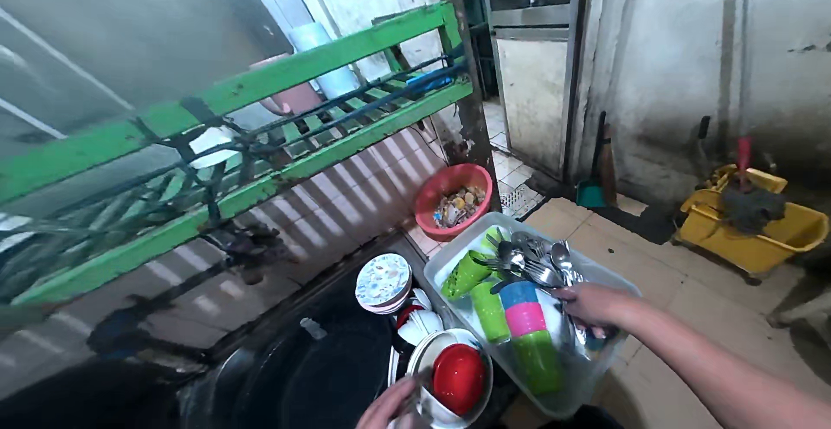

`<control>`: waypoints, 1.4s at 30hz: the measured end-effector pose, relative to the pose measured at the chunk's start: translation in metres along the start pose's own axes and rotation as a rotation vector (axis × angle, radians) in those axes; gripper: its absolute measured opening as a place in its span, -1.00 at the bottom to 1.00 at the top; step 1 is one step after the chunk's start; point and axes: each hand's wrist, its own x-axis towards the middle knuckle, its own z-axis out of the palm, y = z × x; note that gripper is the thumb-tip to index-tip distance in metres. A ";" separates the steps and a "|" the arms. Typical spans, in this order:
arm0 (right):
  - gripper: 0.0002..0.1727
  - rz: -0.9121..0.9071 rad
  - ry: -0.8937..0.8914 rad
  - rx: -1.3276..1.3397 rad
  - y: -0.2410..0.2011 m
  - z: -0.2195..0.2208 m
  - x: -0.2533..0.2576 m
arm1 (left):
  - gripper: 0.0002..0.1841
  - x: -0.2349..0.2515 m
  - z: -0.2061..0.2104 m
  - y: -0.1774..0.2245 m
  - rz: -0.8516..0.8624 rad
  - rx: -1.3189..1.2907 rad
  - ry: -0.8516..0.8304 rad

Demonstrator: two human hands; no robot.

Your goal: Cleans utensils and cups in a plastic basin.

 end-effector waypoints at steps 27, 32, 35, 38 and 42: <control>-0.55 -0.064 0.111 -0.405 0.023 0.003 -0.021 | -0.20 0.161 0.227 0.050 0.135 0.766 -0.780; -0.57 -0.024 0.111 -0.392 0.016 0.001 -0.026 | -0.18 0.170 0.233 0.050 0.067 0.738 -0.792; -0.56 -0.002 0.124 -0.384 0.015 0.002 -0.025 | -0.28 0.176 0.237 0.053 0.020 0.757 -0.800; -0.55 0.019 0.137 -0.378 0.017 0.003 -0.023 | -0.27 0.178 0.235 0.060 -0.009 0.752 -0.830; -0.56 -0.017 0.165 -0.354 0.023 0.006 -0.023 | -0.52 0.165 0.231 0.060 0.078 0.737 -0.754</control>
